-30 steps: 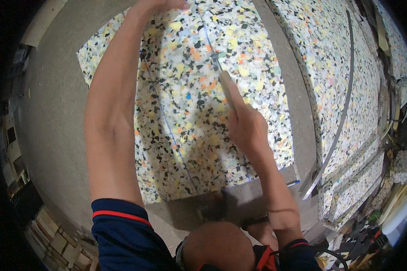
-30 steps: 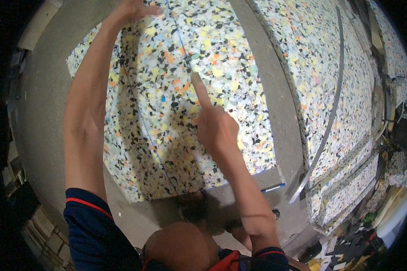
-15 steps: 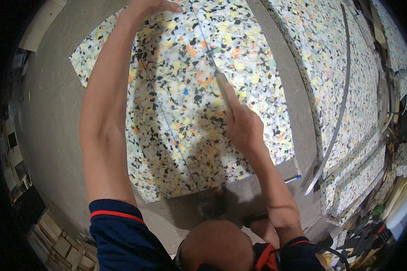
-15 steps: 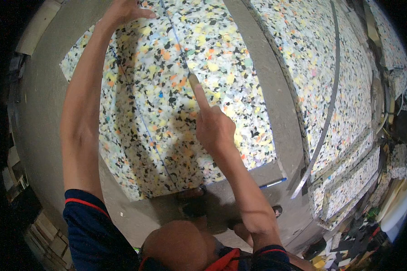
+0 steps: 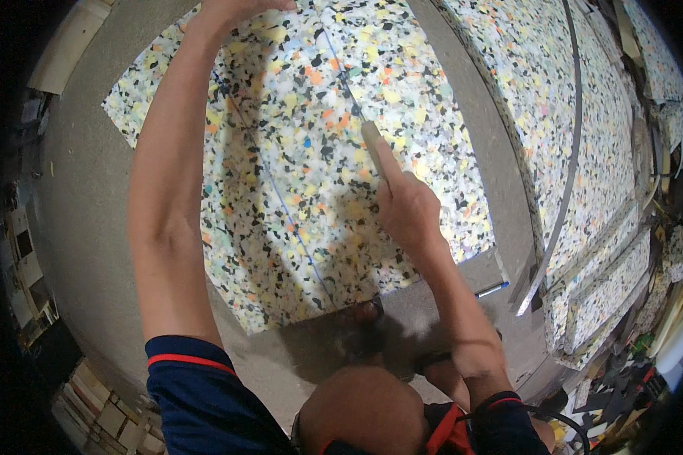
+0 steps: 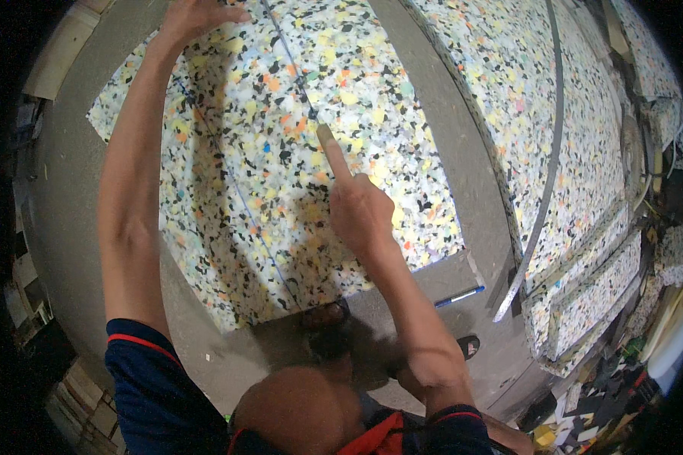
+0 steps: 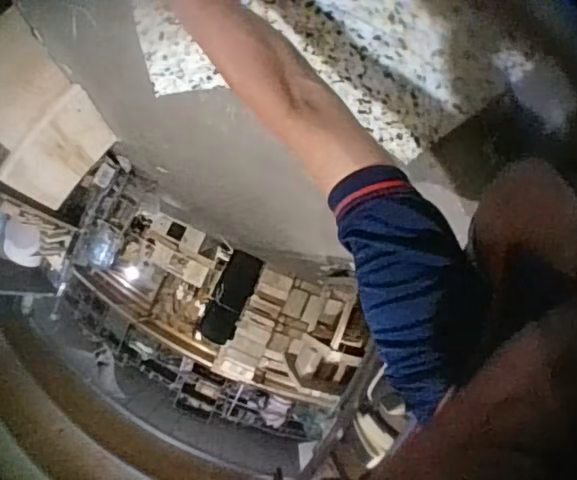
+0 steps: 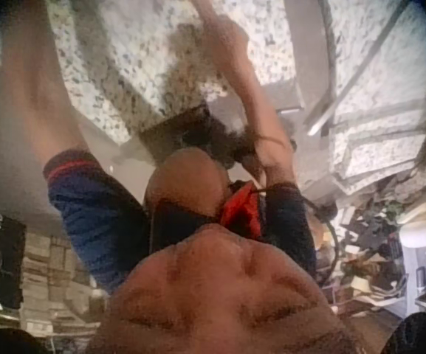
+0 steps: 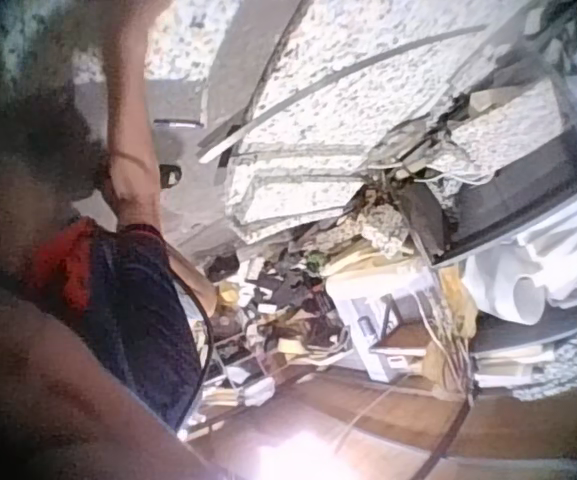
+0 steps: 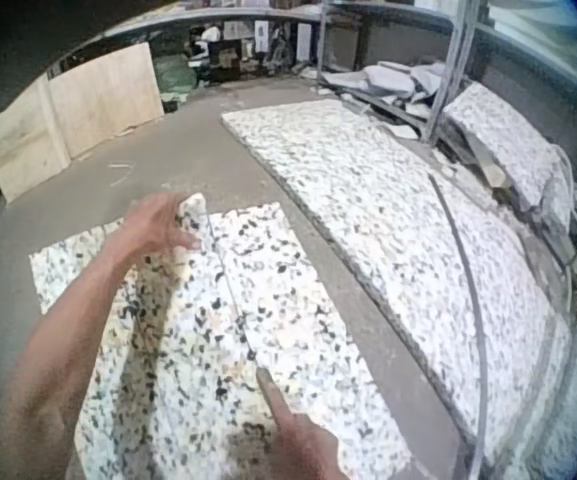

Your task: The person measures and marks a speckled composite panel with a metal ruler and pen, then uses a chisel and hammer to score and split the panel along the marked line. The person repeats this process on multiple panels, separating them into smaller pieces.

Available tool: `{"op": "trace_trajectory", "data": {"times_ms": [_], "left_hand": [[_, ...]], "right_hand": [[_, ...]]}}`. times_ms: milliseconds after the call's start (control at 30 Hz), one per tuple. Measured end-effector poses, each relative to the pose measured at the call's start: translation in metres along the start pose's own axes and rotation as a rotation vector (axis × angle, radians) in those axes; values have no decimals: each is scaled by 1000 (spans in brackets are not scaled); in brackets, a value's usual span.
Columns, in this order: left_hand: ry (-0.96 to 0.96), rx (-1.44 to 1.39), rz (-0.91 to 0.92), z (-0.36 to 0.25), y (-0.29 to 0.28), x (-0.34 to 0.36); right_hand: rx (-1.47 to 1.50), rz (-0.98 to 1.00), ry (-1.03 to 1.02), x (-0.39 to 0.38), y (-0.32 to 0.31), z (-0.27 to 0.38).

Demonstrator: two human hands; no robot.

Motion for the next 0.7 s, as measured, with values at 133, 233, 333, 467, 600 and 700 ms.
{"op": "trace_trajectory", "data": {"times_ms": [133, 233, 333, 467, 600, 700], "left_hand": [[-59, -8, 9, 9, 0, 0], [-78, 49, -31, 16, -6, -7], [-53, 101, -78, 10, -5, -9], [-13, 63, -48, 12, -9, -4], [75, -10, -101, 5, -6, -1], [54, 11, -164, 7, -17, -8]], "right_hand": [[62, -89, -104, -35, -5, -2], [-10, -18, -87, -85, 2, -18], [73, -44, -27, -121, 4, -38], [6, -49, -94, -84, 14, -34], [10, -90, -57, -51, 19, -32], [17, -87, -74, -78, 25, -34]]}}
Point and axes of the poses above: each hand's wrist, its own x-axis towards the middle knuckle, its own y-axis out of the palm, z = x × y, the point moved 7 cm from there along x, towards the middle knuckle, and after that the axes turned 1 degree about -x, right-handed, at the moved point
